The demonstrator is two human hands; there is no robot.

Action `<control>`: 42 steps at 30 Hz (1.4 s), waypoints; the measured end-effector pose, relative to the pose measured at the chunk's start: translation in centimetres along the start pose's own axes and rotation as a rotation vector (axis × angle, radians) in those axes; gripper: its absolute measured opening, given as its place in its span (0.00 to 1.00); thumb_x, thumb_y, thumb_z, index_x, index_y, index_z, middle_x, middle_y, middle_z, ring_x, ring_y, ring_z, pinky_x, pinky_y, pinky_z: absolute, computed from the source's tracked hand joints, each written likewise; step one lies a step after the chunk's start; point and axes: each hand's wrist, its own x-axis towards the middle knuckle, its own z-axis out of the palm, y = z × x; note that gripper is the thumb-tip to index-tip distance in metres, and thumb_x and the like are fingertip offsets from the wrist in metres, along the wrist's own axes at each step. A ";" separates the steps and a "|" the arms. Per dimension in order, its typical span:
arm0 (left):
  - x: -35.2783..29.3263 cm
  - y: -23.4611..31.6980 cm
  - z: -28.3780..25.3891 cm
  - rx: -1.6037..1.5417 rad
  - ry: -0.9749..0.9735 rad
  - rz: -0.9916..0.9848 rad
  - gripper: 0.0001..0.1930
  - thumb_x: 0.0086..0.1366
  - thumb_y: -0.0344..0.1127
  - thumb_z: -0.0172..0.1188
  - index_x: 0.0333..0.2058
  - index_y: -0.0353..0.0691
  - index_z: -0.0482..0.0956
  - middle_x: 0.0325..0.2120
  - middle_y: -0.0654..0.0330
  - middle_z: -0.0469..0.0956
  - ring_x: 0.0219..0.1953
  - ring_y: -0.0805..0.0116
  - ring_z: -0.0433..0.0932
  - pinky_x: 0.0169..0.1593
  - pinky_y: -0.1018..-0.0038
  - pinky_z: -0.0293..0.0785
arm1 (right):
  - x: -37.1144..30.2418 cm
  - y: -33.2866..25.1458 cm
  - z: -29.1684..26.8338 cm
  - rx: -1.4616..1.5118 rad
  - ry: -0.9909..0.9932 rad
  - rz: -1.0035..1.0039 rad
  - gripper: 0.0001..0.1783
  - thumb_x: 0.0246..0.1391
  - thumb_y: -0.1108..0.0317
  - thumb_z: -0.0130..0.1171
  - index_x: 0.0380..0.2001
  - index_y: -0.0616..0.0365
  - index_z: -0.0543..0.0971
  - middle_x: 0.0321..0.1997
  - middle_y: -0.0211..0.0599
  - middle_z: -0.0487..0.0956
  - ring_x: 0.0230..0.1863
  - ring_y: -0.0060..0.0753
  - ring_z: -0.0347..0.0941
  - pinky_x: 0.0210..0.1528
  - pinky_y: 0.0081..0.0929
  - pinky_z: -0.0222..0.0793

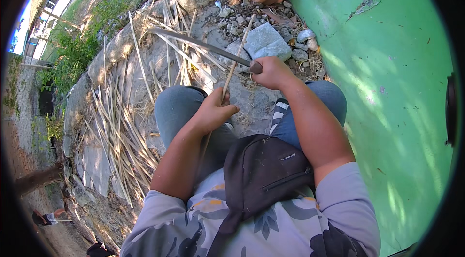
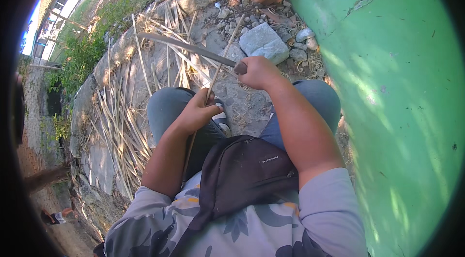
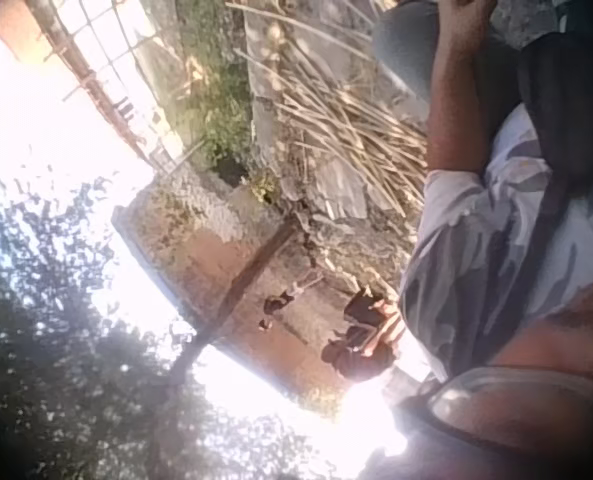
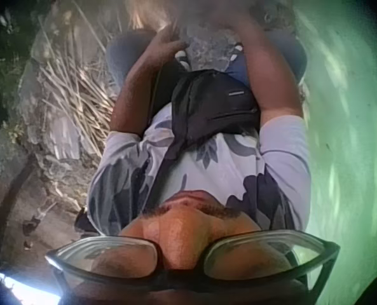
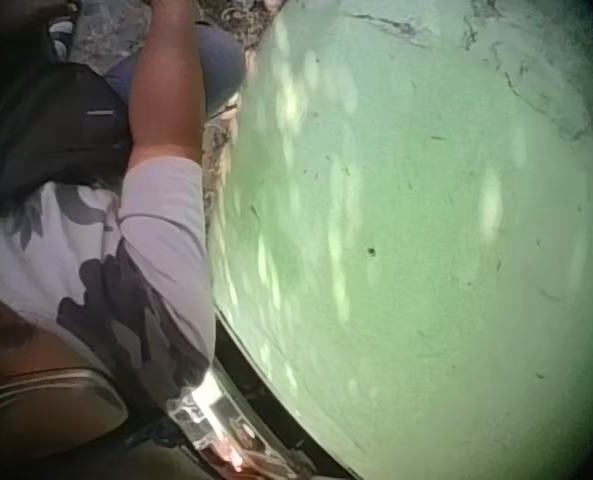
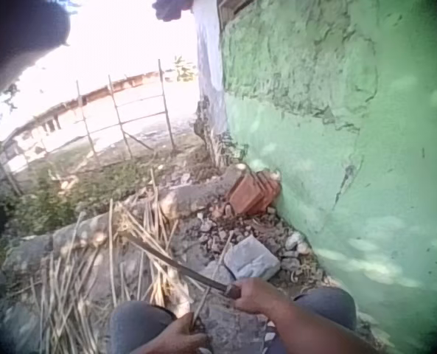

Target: The person holds a wooden stick and shaves along its surface using a machete.

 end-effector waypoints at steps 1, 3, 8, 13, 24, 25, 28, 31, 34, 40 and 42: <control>0.0 0.0 -0.1 0.006 0.002 0.010 0.17 0.57 0.34 0.66 0.37 0.40 0.64 0.28 0.68 0.63 0.28 0.80 0.63 0.30 0.79 0.62 | 0.2 0.1 0.1 0.125 0.041 0.069 0.11 0.44 0.62 0.65 0.32 0.53 0.82 0.29 0.46 0.82 0.34 0.53 0.80 0.37 0.43 0.73; 0.0 0.5 -0.3 -0.010 -0.013 -0.025 0.18 0.56 0.32 0.67 0.37 0.40 0.64 0.27 0.68 0.63 0.28 0.80 0.62 0.30 0.79 0.62 | 0.1 0.0 0.5 0.111 0.064 0.019 0.11 0.44 0.63 0.65 0.32 0.54 0.82 0.29 0.46 0.82 0.33 0.53 0.80 0.36 0.43 0.73; -0.2 -0.2 -0.2 -0.099 -0.077 -0.014 0.19 0.55 0.28 0.68 0.36 0.39 0.64 0.26 0.69 0.62 0.27 0.80 0.61 0.29 0.79 0.61 | -0.6 -1.5 -0.4 -0.111 -0.040 -0.158 0.13 0.44 0.64 0.65 0.34 0.57 0.82 0.29 0.47 0.82 0.33 0.49 0.80 0.37 0.40 0.73; 0.7 -0.9 -0.1 -0.076 -0.131 -0.033 0.23 0.53 0.32 0.73 0.37 0.37 0.64 0.25 0.68 0.65 0.27 0.78 0.64 0.29 0.75 0.64 | 0.9 1.1 -0.6 0.137 0.010 0.192 0.15 0.44 0.63 0.63 0.39 0.48 0.85 0.35 0.46 0.84 0.39 0.50 0.81 0.43 0.41 0.76; -0.4 0.5 -1.7 -0.692 -0.178 -0.260 0.23 0.76 0.59 0.41 0.34 0.45 0.68 0.21 0.70 0.61 0.20 0.78 0.58 0.24 0.78 0.57 | -0.2 -1.1 -0.9 -0.140 0.189 -0.125 0.12 0.43 0.61 0.66 0.31 0.53 0.81 0.27 0.47 0.81 0.33 0.55 0.79 0.35 0.47 0.73; -0.6 0.7 -1.7 -0.730 -0.153 -0.301 0.24 0.77 0.60 0.37 0.33 0.46 0.69 0.20 0.71 0.59 0.19 0.78 0.57 0.24 0.79 0.55 | -0.2 -1.2 -0.8 -0.114 0.212 -0.154 0.12 0.43 0.61 0.66 0.31 0.53 0.80 0.26 0.47 0.81 0.32 0.54 0.79 0.34 0.46 0.73; -1.3 1.9 -2.1 -0.685 -0.087 -0.341 0.20 0.77 0.55 0.40 0.33 0.47 0.68 0.18 0.70 0.60 0.17 0.78 0.56 0.21 0.79 0.55 | -0.5 -1.7 -1.3 -0.092 0.233 -0.177 0.12 0.42 0.62 0.67 0.30 0.53 0.80 0.26 0.46 0.80 0.31 0.54 0.79 0.33 0.45 0.73; -2.0 2.7 -2.1 -0.660 -0.079 -0.325 0.20 0.77 0.54 0.42 0.32 0.46 0.68 0.18 0.70 0.59 0.17 0.79 0.56 0.21 0.79 0.55 | -0.9 -2.0 -2.0 -0.096 0.209 -0.189 0.11 0.44 0.59 0.66 0.31 0.51 0.81 0.28 0.44 0.82 0.34 0.53 0.81 0.37 0.48 0.75; -1.6 1.6 -1.7 -0.712 -0.106 -0.329 0.19 0.77 0.53 0.43 0.32 0.46 0.68 0.17 0.72 0.58 0.16 0.80 0.55 0.20 0.80 0.54 | -1.0 -1.5 -2.0 -0.085 0.199 -0.210 0.10 0.44 0.59 0.65 0.31 0.49 0.82 0.28 0.44 0.82 0.34 0.53 0.80 0.37 0.48 0.75; -0.9 -0.3 -0.4 -0.532 0.000 -0.243 0.20 0.77 0.52 0.44 0.32 0.42 0.70 0.18 0.70 0.61 0.18 0.77 0.58 0.22 0.76 0.57 | -1.3 -2.1 -2.9 -0.217 0.134 -0.110 0.09 0.45 0.59 0.63 0.31 0.46 0.83 0.30 0.42 0.83 0.36 0.51 0.81 0.39 0.48 0.75; 0.3 -2.8 1.1 -0.318 0.115 -0.083 0.21 0.76 0.52 0.44 0.31 0.40 0.70 0.19 0.67 0.64 0.20 0.75 0.61 0.25 0.73 0.60 | -1.2 -0.8 -3.2 -0.191 0.157 -0.058 0.10 0.44 0.60 0.63 0.31 0.49 0.83 0.30 0.44 0.82 0.36 0.53 0.80 0.38 0.47 0.74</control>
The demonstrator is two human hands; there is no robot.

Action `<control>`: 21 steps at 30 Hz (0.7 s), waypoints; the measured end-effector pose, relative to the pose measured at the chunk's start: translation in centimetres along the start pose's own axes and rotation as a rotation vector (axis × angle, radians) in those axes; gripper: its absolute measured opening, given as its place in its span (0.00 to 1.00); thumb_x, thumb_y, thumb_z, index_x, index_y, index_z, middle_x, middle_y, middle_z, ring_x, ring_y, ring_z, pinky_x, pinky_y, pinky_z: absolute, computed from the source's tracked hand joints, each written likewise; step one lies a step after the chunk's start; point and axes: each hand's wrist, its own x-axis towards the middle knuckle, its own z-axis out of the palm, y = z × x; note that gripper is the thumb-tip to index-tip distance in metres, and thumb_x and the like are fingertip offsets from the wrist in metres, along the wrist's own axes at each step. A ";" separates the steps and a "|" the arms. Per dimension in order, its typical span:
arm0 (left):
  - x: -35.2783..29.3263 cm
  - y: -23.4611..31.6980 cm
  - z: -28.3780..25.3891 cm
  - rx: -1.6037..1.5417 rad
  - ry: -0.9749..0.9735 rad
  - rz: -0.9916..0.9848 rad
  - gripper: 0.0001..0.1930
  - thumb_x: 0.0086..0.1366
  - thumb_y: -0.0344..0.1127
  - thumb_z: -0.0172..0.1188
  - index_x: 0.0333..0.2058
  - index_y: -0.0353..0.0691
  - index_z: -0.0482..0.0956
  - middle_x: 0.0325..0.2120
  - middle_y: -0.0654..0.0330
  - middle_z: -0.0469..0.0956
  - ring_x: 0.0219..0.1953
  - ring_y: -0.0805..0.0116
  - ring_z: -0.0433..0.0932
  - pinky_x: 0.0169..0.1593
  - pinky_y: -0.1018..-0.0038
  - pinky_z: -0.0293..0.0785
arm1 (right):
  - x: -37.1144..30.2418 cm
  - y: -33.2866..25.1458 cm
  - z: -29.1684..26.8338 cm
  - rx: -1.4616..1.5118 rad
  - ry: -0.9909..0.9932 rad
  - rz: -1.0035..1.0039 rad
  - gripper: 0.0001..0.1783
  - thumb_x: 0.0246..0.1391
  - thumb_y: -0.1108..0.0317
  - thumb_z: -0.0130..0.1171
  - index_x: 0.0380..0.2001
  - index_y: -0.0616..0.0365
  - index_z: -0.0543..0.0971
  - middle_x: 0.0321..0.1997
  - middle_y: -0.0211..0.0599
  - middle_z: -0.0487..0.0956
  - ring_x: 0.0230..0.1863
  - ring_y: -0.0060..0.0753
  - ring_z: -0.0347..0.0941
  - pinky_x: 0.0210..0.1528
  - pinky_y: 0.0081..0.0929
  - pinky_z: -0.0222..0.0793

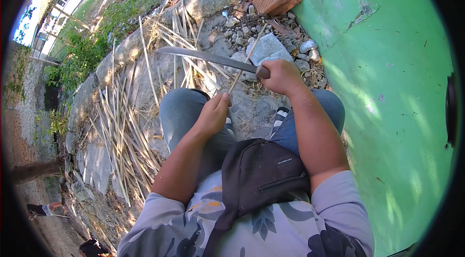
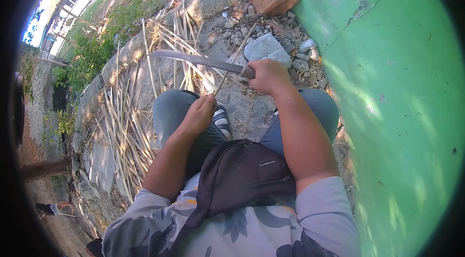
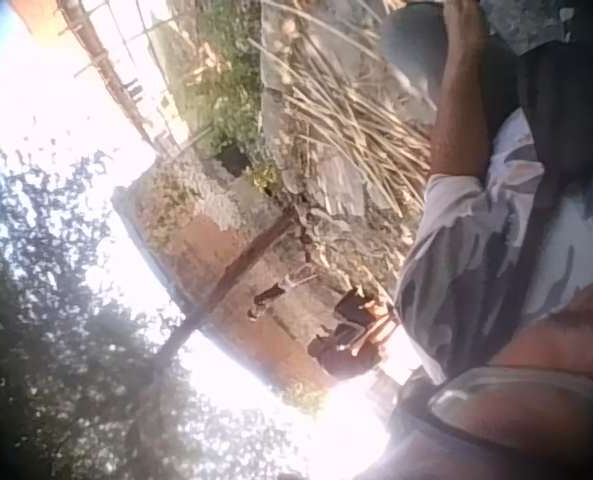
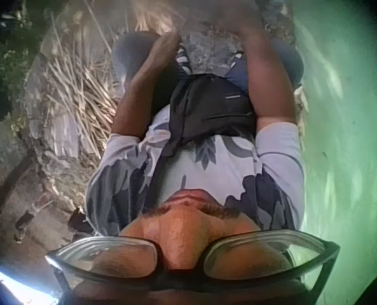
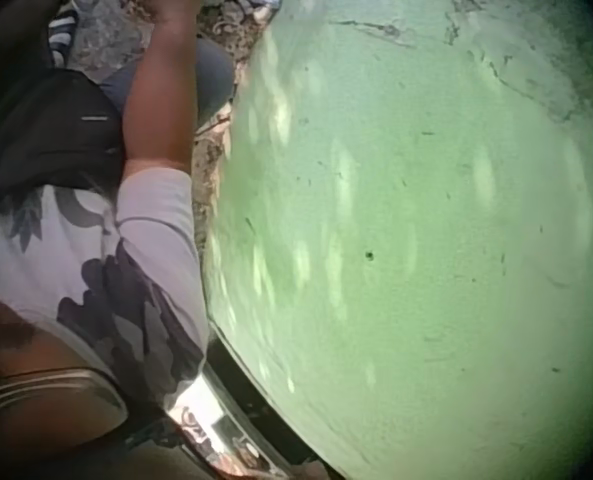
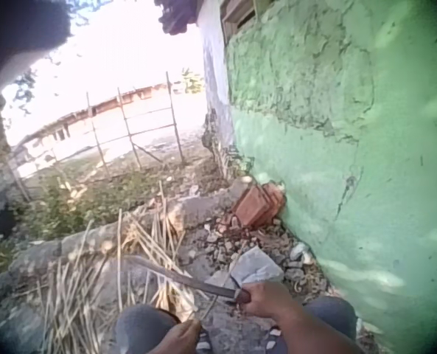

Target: The person holds a wooden stick and shaves along its surface using a machete.

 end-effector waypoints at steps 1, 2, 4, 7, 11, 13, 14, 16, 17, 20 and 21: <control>0.1 0.0 0.6 0.200 0.092 0.185 0.23 0.76 0.52 0.45 0.30 0.38 0.71 0.20 0.65 0.67 0.22 0.72 0.64 0.27 0.71 0.64 | 0.0 0.6 0.1 0.023 0.017 0.059 0.11 0.44 0.61 0.63 0.31 0.51 0.82 0.30 0.45 0.82 0.36 0.54 0.79 0.37 0.46 0.74; 0.1 0.1 0.6 0.199 0.084 0.184 0.23 0.76 0.52 0.45 0.30 0.38 0.71 0.20 0.65 0.67 0.22 0.72 0.64 0.27 0.71 0.64 | 0.0 1.0 0.4 0.021 0.017 0.067 0.11 0.44 0.61 0.63 0.31 0.51 0.82 0.30 0.45 0.82 0.36 0.54 0.79 0.37 0.46 0.74; -0.3 0.9 0.6 0.342 0.107 0.166 0.24 0.72 0.53 0.53 0.29 0.34 0.72 0.22 0.59 0.71 0.27 0.69 0.68 0.32 0.68 0.68 | 0.2 1.3 0.6 0.055 0.045 0.069 0.10 0.44 0.61 0.63 0.31 0.51 0.82 0.31 0.46 0.82 0.36 0.55 0.79 0.37 0.46 0.74; -0.9 1.6 0.5 0.417 0.076 0.103 0.25 0.66 0.55 0.62 0.30 0.33 0.72 0.22 0.58 0.72 0.27 0.71 0.70 0.32 0.69 0.69 | -0.2 0.2 1.3 0.061 0.017 0.047 0.11 0.44 0.62 0.63 0.31 0.52 0.82 0.31 0.46 0.82 0.36 0.54 0.79 0.38 0.46 0.74; -1.2 1.7 0.6 0.392 0.044 0.105 0.22 0.65 0.50 0.65 0.32 0.34 0.73 0.24 0.66 0.70 0.28 0.77 0.66 0.31 0.75 0.65 | -0.3 0.2 0.5 -0.052 -0.078 0.004 0.12 0.44 0.61 0.63 0.32 0.54 0.82 0.31 0.48 0.82 0.36 0.55 0.79 0.38 0.46 0.74; -1.2 2.3 0.7 0.436 0.057 0.140 0.26 0.63 0.54 0.66 0.31 0.32 0.72 0.23 0.57 0.74 0.26 0.70 0.71 0.30 0.69 0.70 | 0.3 0.9 0.5 0.089 -0.028 0.182 0.11 0.44 0.61 0.63 0.32 0.53 0.82 0.30 0.47 0.82 0.35 0.55 0.79 0.38 0.46 0.74; -1.2 2.2 0.6 0.432 0.056 0.141 0.26 0.63 0.54 0.66 0.31 0.32 0.72 0.23 0.57 0.74 0.26 0.70 0.71 0.30 0.69 0.70 | 0.4 1.0 0.9 0.085 -0.029 0.182 0.11 0.44 0.61 0.63 0.32 0.53 0.82 0.30 0.47 0.82 0.35 0.55 0.79 0.38 0.46 0.74; -1.1 2.1 0.5 0.440 0.067 0.124 0.26 0.62 0.54 0.67 0.31 0.32 0.73 0.22 0.58 0.74 0.25 0.70 0.71 0.29 0.68 0.70 | 0.3 0.9 1.7 0.107 0.039 0.145 0.11 0.44 0.62 0.64 0.32 0.52 0.83 0.29 0.47 0.82 0.34 0.54 0.79 0.37 0.45 0.73; -1.1 2.2 0.4 0.436 0.070 0.124 0.26 0.62 0.54 0.67 0.31 0.32 0.73 0.22 0.58 0.74 0.25 0.70 0.71 0.29 0.68 0.70 | 0.2 0.8 1.8 0.104 0.036 0.142 0.11 0.44 0.62 0.64 0.32 0.52 0.83 0.29 0.47 0.82 0.34 0.54 0.79 0.37 0.45 0.73; -1.6 2.5 0.2 0.352 0.041 0.057 0.23 0.64 0.52 0.66 0.31 0.35 0.72 0.23 0.65 0.70 0.27 0.76 0.67 0.30 0.73 0.66 | -0.2 -0.2 1.4 0.090 -0.051 -0.005 0.12 0.44 0.62 0.64 0.34 0.53 0.83 0.30 0.46 0.83 0.35 0.53 0.80 0.37 0.44 0.74; -1.7 2.5 0.2 0.389 0.062 0.093 0.24 0.63 0.53 0.67 0.31 0.34 0.72 0.22 0.61 0.72 0.25 0.73 0.69 0.29 0.71 0.68 | -0.2 -0.6 0.9 0.024 -0.110 -0.011 0.13 0.45 0.63 0.64 0.34 0.55 0.83 0.31 0.47 0.83 0.36 0.53 0.80 0.38 0.44 0.74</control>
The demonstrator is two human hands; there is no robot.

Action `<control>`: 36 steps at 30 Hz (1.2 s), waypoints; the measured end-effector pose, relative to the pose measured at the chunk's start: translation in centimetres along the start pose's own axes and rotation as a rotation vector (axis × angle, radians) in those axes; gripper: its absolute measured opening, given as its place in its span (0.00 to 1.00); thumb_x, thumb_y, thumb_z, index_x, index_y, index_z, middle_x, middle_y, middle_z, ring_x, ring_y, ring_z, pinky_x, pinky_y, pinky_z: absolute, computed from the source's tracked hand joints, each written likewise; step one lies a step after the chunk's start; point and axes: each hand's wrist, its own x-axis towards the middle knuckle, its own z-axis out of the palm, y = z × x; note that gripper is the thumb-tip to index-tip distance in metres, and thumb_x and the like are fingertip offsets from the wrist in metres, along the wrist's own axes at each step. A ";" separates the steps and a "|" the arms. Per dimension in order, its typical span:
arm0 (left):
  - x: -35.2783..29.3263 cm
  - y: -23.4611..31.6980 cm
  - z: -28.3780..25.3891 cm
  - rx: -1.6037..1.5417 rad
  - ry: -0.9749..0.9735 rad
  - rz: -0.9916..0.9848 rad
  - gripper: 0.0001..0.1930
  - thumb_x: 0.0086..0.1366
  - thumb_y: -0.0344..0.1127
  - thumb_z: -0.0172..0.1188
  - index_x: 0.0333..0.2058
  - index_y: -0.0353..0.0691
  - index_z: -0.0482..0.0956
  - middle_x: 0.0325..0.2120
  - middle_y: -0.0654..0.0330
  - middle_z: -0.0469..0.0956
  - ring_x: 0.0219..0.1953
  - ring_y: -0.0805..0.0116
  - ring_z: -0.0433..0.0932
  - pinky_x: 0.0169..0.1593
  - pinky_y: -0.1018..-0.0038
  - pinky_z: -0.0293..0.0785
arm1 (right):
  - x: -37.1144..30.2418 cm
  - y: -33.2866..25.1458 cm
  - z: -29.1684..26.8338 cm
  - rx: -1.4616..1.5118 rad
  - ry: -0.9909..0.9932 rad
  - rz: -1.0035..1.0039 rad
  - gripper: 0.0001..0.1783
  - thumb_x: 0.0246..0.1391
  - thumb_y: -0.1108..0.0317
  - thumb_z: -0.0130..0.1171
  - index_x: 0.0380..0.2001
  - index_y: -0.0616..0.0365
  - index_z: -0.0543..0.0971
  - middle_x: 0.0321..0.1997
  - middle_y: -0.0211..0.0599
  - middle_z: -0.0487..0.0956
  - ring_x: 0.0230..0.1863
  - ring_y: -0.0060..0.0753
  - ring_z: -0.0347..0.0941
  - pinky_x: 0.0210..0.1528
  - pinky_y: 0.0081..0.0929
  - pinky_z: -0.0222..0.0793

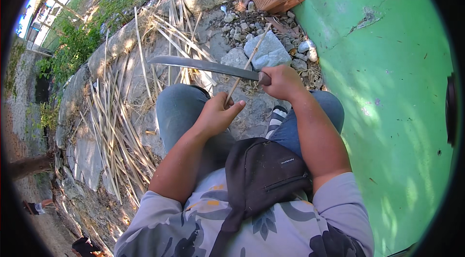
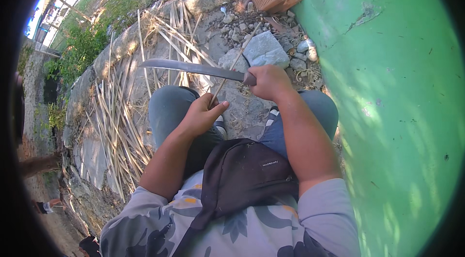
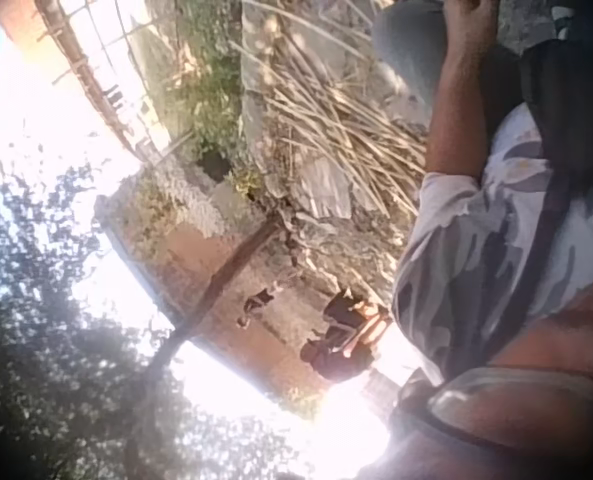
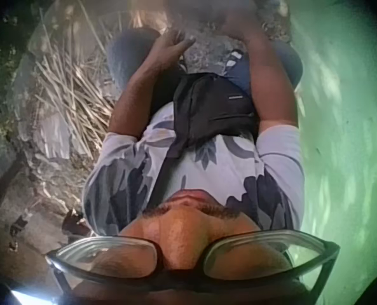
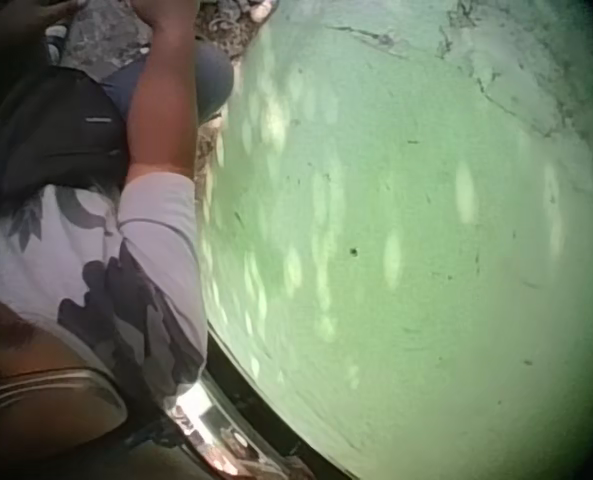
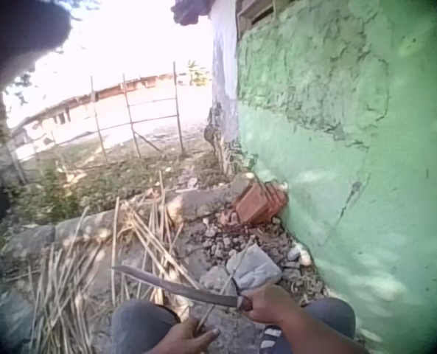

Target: The person holds a wooden stick and shaves along its surface using a machete.

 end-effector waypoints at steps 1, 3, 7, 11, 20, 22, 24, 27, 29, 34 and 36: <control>0.0 0.1 0.2 0.037 0.020 0.037 0.25 0.62 0.53 0.67 0.30 0.33 0.72 0.20 0.58 0.73 0.24 0.70 0.71 0.28 0.69 0.70 | -0.2 -0.1 -0.5 -0.069 -0.056 0.004 0.14 0.45 0.63 0.64 0.35 0.57 0.83 0.32 0.49 0.83 0.36 0.53 0.81 0.39 0.43 0.74; 0.1 0.3 0.4 0.055 0.014 0.039 0.25 0.62 0.53 0.67 0.30 0.33 0.72 0.20 0.58 0.73 0.24 0.70 0.72 0.28 0.69 0.70 | 0.4 1.5 -0.3 0.025 0.002 0.144 0.13 0.46 0.62 0.63 0.35 0.55 0.83 0.33 0.48 0.83 0.38 0.53 0.80 0.41 0.44 0.74; 0.2 0.6 0.4 0.097 0.013 0.038 0.25 0.62 0.54 0.67 0.31 0.33 0.72 0.20 0.57 0.74 0.23 0.70 0.73 0.28 0.68 0.70 | 0.7 2.3 0.4 0.082 0.097 0.235 0.12 0.46 0.62 0.62 0.35 0.52 0.84 0.34 0.48 0.83 0.40 0.53 0.80 0.43 0.44 0.75; -0.1 0.0 0.4 0.073 0.031 0.048 0.26 0.62 0.54 0.67 0.31 0.33 0.72 0.20 0.57 0.74 0.23 0.69 0.73 0.27 0.68 0.70 | -0.1 1.0 0.8 0.043 -0.003 0.062 0.13 0.45 0.62 0.64 0.36 0.55 0.83 0.33 0.47 0.84 0.36 0.52 0.81 0.39 0.41 0.75; 0.2 0.4 0.5 0.146 -0.001 0.067 0.25 0.62 0.54 0.67 0.32 0.33 0.72 0.20 0.57 0.74 0.23 0.70 0.73 0.28 0.68 0.71 | 1.2 3.2 0.8 0.115 0.082 0.344 0.14 0.47 0.63 0.63 0.39 0.50 0.83 0.36 0.44 0.84 0.41 0.51 0.80 0.44 0.41 0.75; 0.0 0.1 0.4 0.095 0.011 0.046 0.26 0.62 0.54 0.67 0.33 0.32 0.72 0.20 0.57 0.74 0.23 0.69 0.73 0.28 0.68 0.71 | 0.8 2.5 0.6 0.112 0.045 0.284 0.15 0.47 0.63 0.63 0.40 0.50 0.83 0.36 0.44 0.84 0.41 0.50 0.80 0.44 0.41 0.74; 0.0 0.0 0.3 0.074 0.006 0.038 0.26 0.62 0.54 0.67 0.33 0.32 0.72 0.20 0.57 0.74 0.23 0.69 0.74 0.28 0.68 0.71 | 0.6 1.8 0.5 0.110 0.002 0.223 0.16 0.47 0.63 0.63 0.41 0.50 0.83 0.37 0.44 0.84 0.42 0.50 0.80 0.45 0.41 0.74; 0.0 0.5 0.4 0.077 -0.006 0.037 0.27 0.62 0.55 0.67 0.33 0.32 0.72 0.21 0.57 0.74 0.24 0.68 0.74 0.29 0.68 0.72 | 0.5 1.3 -0.1 0.028 -0.089 0.132 0.15 0.46 0.63 0.63 0.40 0.52 0.84 0.36 0.44 0.84 0.41 0.49 0.81 0.44 0.41 0.74; 0.0 0.4 0.4 0.098 -0.011 0.043 0.27 0.62 0.55 0.67 0.33 0.32 0.72 0.21 0.56 0.74 0.24 0.68 0.74 0.29 0.68 0.72 | 0.6 0.8 -0.9 0.139 -0.172 0.317 0.14 0.44 0.64 0.63 0.37 0.52 0.84 0.34 0.45 0.84 0.40 0.50 0.81 0.44 0.42 0.74; 0.6 -1.0 0.5 -0.016 -0.020 -0.004 0.27 0.62 0.55 0.67 0.33 0.32 0.72 0.23 0.57 0.74 0.26 0.70 0.72 0.30 0.69 0.71 | 0.4 0.9 0.3 0.135 -0.061 0.214 0.13 0.42 0.64 0.64 0.34 0.53 0.84 0.34 0.46 0.84 0.39 0.53 0.80 0.43 0.44 0.74; 0.9 -1.0 0.3 -0.014 -0.021 0.010 0.26 0.62 0.55 0.67 0.32 0.33 0.72 0.23 0.58 0.73 0.27 0.71 0.71 0.30 0.70 0.70 | 0.3 0.5 0.5 0.137 -0.017 0.161 0.14 0.42 0.63 0.64 0.35 0.52 0.84 0.34 0.47 0.83 0.39 0.53 0.80 0.43 0.44 0.74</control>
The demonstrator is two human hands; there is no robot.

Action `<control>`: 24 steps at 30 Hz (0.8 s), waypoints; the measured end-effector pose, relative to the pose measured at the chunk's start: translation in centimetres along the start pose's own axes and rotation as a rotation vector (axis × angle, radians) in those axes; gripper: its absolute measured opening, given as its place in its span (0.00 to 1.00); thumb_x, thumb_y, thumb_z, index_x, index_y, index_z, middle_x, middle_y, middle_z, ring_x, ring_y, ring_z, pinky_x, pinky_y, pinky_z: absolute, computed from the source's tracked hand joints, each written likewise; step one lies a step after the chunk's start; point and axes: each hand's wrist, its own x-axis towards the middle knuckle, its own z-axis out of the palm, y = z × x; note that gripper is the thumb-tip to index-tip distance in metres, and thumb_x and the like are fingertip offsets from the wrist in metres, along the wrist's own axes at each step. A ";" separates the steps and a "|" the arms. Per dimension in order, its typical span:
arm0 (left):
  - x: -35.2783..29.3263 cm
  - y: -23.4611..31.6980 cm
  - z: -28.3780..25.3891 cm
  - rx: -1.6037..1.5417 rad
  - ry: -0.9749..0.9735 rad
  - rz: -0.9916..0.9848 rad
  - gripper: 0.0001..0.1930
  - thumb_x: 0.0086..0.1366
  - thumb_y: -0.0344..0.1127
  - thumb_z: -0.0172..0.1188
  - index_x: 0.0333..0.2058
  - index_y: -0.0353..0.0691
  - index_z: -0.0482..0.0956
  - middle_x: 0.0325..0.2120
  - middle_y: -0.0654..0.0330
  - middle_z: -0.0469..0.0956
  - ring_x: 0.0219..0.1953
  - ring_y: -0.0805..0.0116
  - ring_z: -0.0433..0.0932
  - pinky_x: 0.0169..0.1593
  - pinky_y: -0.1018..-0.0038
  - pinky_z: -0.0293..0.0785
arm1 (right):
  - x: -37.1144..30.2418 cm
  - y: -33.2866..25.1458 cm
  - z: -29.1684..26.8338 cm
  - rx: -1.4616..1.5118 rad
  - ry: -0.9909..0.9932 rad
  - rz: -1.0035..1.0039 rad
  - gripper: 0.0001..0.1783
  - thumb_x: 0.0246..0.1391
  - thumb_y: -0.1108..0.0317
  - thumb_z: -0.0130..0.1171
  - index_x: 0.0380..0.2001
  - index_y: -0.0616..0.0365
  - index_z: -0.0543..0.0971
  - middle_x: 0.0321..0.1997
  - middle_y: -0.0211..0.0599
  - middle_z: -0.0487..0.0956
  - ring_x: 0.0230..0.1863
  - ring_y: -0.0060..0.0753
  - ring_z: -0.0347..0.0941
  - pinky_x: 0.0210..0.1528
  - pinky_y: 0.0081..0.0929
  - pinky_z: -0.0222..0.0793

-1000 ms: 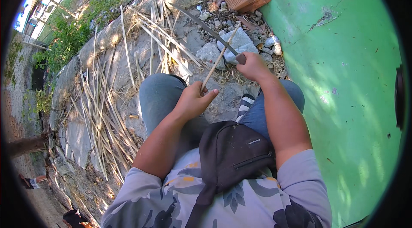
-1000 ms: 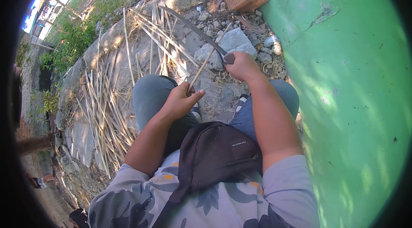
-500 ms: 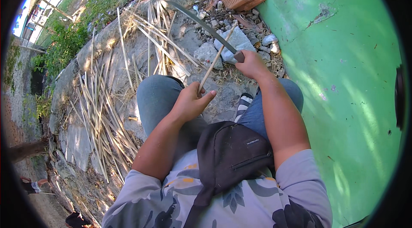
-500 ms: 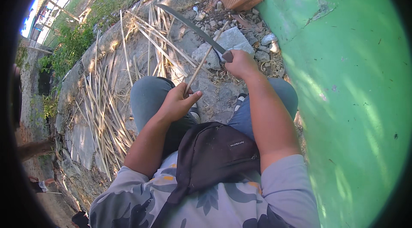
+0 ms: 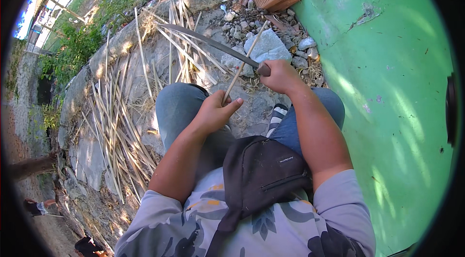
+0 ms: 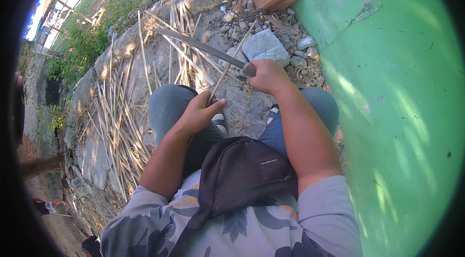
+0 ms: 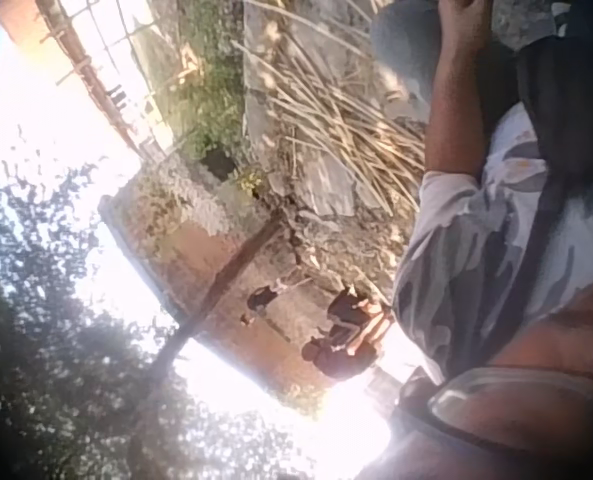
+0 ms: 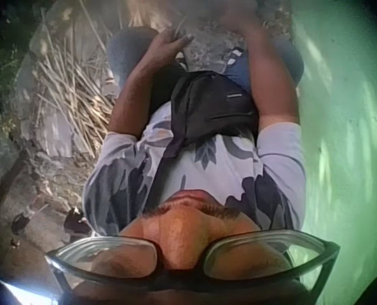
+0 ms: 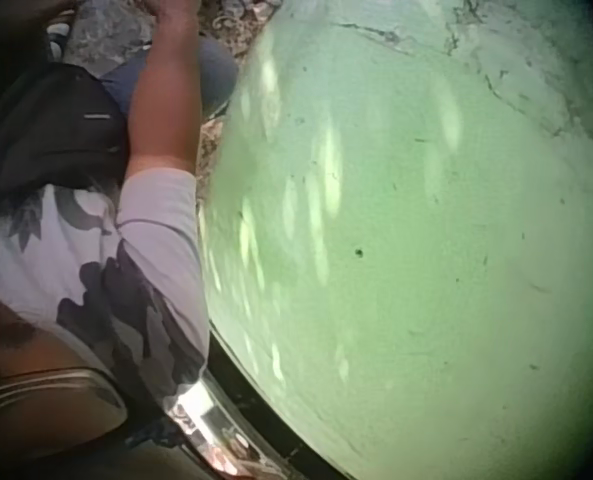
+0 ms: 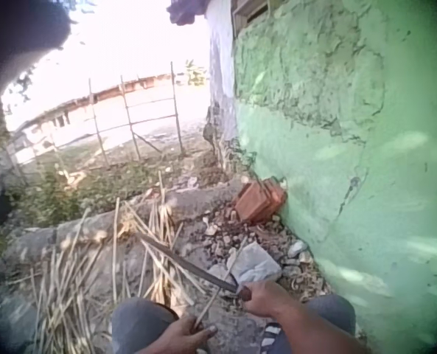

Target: The person holds a wooden stick and shaves along its surface using a machete.

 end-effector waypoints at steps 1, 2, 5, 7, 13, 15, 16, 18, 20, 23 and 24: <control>0.0 0.1 0.1 -0.003 -0.003 0.017 0.26 0.62 0.55 0.67 0.31 0.34 0.72 0.23 0.59 0.73 0.27 0.72 0.70 0.30 0.70 0.70 | 0.0 0.2 0.3 -0.008 0.018 -0.075 0.13 0.43 0.63 0.64 0.34 0.54 0.83 0.32 0.47 0.83 0.36 0.53 0.80 0.40 0.43 0.74; 0.0 -0.1 0.2 -0.001 -0.005 0.015 0.26 0.62 0.55 0.67 0.31 0.34 0.72 0.23 0.59 0.73 0.27 0.72 0.70 0.30 0.70 0.70 | 0.0 0.4 0.6 -0.016 0.036 -0.151 0.12 0.44 0.64 0.64 0.34 0.55 0.82 0.30 0.47 0.82 0.34 0.52 0.80 0.37 0.43 0.73; 0.2 -0.6 0.6 -0.049 0.004 0.038 0.25 0.63 0.54 0.67 0.30 0.35 0.71 0.23 0.60 0.72 0.26 0.72 0.69 0.30 0.70 0.68 | -0.1 0.1 0.0 -0.119 -0.030 -0.063 0.13 0.43 0.64 0.63 0.35 0.53 0.84 0.34 0.47 0.83 0.39 0.52 0.80 0.43 0.44 0.74; 0.5 -0.7 0.7 -0.040 -0.020 0.003 0.25 0.63 0.54 0.66 0.30 0.35 0.71 0.22 0.61 0.71 0.26 0.73 0.68 0.30 0.70 0.68 | 0.6 0.8 -0.4 -0.008 0.011 0.032 0.13 0.43 0.65 0.63 0.34 0.53 0.84 0.33 0.46 0.84 0.39 0.52 0.80 0.42 0.43 0.75; 0.1 -0.4 -0.1 -0.121 -0.020 -0.026 0.23 0.63 0.53 0.67 0.30 0.36 0.71 0.23 0.64 0.70 0.26 0.76 0.66 0.29 0.73 0.66 | 0.0 0.2 1.0 0.064 -0.009 -0.084 0.10 0.44 0.64 0.63 0.32 0.54 0.83 0.30 0.46 0.83 0.35 0.52 0.80 0.39 0.42 0.73; -0.3 0.3 -0.4 -0.108 -0.043 -0.041 0.20 0.64 0.49 0.66 0.32 0.36 0.72 0.25 0.66 0.70 0.28 0.78 0.66 0.31 0.75 0.65 | 0.0 0.1 1.2 0.055 -0.066 -0.197 0.10 0.45 0.64 0.63 0.31 0.56 0.81 0.29 0.47 0.82 0.32 0.51 0.80 0.36 0.40 0.72; -0.5 0.5 -0.4 -0.092 -0.072 -0.053 0.18 0.66 0.46 0.65 0.33 0.36 0.73 0.26 0.69 0.70 0.30 0.80 0.66 0.34 0.77 0.64 | 0.0 0.0 0.6 -0.039 -0.042 -0.200 0.10 0.45 0.64 0.63 0.31 0.57 0.81 0.28 0.47 0.82 0.32 0.51 0.79 0.36 0.40 0.72; -0.4 0.0 -0.2 -0.134 -0.070 -0.039 0.18 0.65 0.46 0.66 0.33 0.37 0.73 0.26 0.68 0.70 0.30 0.80 0.66 0.33 0.77 0.64 | 0.2 0.3 0.5 -0.133 -0.023 -0.203 0.11 0.45 0.64 0.63 0.31 0.58 0.81 0.28 0.47 0.82 0.31 0.51 0.79 0.35 0.40 0.72; -0.1 0.5 -0.2 -0.171 -0.071 -0.008 0.18 0.65 0.46 0.66 0.33 0.37 0.72 0.26 0.68 0.70 0.30 0.79 0.66 0.32 0.77 0.64 | 1.0 1.0 0.5 -0.004 0.072 -0.005 0.11 0.44 0.64 0.64 0.30 0.57 0.81 0.27 0.47 0.81 0.31 0.51 0.79 0.35 0.40 0.72; -0.6 1.1 -0.3 -0.079 -0.064 -0.053 0.18 0.64 0.47 0.67 0.32 0.38 0.71 0.25 0.68 0.70 0.27 0.79 0.66 0.30 0.77 0.63 | 1.1 1.4 0.6 0.098 0.060 0.086 0.12 0.45 0.62 0.63 0.34 0.52 0.84 0.35 0.46 0.84 0.40 0.52 0.80 0.42 0.43 0.75; -0.6 0.9 -0.3 -0.088 -0.050 -0.053 0.20 0.63 0.48 0.68 0.32 0.37 0.71 0.23 0.66 0.70 0.26 0.77 0.66 0.28 0.75 0.64 | 0.9 1.4 0.7 0.095 0.059 0.088 0.12 0.45 0.62 0.63 0.34 0.52 0.84 0.35 0.46 0.84 0.40 0.52 0.80 0.42 0.43 0.75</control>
